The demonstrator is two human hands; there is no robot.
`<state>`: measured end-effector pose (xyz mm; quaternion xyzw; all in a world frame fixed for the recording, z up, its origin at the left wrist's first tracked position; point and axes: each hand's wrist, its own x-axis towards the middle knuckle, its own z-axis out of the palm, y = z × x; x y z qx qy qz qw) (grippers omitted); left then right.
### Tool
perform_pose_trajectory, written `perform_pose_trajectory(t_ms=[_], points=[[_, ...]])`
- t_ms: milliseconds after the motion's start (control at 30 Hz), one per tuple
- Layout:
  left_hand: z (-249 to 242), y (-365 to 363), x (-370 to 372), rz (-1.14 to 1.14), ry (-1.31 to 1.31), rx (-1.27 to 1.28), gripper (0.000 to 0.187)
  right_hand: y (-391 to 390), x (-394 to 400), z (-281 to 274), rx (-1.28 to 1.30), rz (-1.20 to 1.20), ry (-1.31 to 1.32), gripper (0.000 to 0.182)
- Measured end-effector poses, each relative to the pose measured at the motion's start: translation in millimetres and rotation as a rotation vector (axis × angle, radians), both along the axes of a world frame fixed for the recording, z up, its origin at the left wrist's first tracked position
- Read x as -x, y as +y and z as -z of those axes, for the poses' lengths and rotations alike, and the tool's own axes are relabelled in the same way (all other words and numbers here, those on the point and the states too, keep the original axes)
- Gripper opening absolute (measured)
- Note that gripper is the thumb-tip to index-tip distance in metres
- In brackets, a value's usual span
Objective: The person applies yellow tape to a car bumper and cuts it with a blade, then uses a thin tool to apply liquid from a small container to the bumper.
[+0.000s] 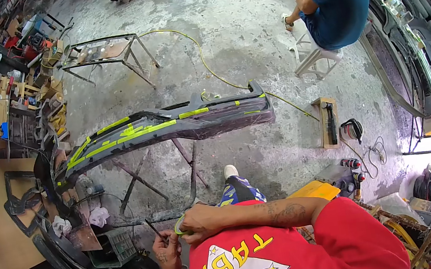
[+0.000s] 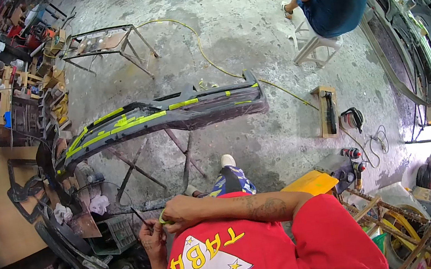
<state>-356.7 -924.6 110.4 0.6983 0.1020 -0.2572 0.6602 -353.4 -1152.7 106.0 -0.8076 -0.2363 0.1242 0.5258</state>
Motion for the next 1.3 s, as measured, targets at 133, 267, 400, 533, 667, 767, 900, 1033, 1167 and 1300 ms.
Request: perform_pose_trajectory(t_ms=[133,267,400,533,667,767,900,1033,1167,1300], points=[[-7,-4,0,-0.015,0.030,-0.005,0.023,1,0,0,0.010,-0.014,-0.014,0.037],[-1,3,0,-0.014,0.010,-0.010,0.023,2,-1,0,0.006,-0.010,-0.013,0.037],[-8,-1,-1,-0.016,0.007,0.009,0.022,2,-3,-4,0.015,-0.014,-0.021,0.037],[-5,2,-2,-0.007,-0.002,0.033,0.022,5,-3,-1,-0.001,-0.001,-0.055,0.037],[-7,2,-4,0.004,0.004,0.011,0.023,4,-3,0,-0.009,-0.004,-0.039,0.035],[-1,6,-4,-0.009,0.006,0.013,0.023,3,-3,-1,-0.029,0.000,-0.043,0.035],[-3,3,-5,-0.020,0.037,0.009,0.023,4,-4,1,-0.011,0.001,-0.038,0.034],[-5,1,-6,-0.016,0.046,0.035,0.023,6,-4,4,-0.008,0.010,-0.048,0.034],[-5,0,-6,-0.029,0.042,0.057,0.023,6,-4,3,-0.036,0.019,-0.052,0.035],[-7,-1,-6,-0.031,0.037,0.040,0.023,6,-4,3,-0.063,0.030,-0.048,0.036]])
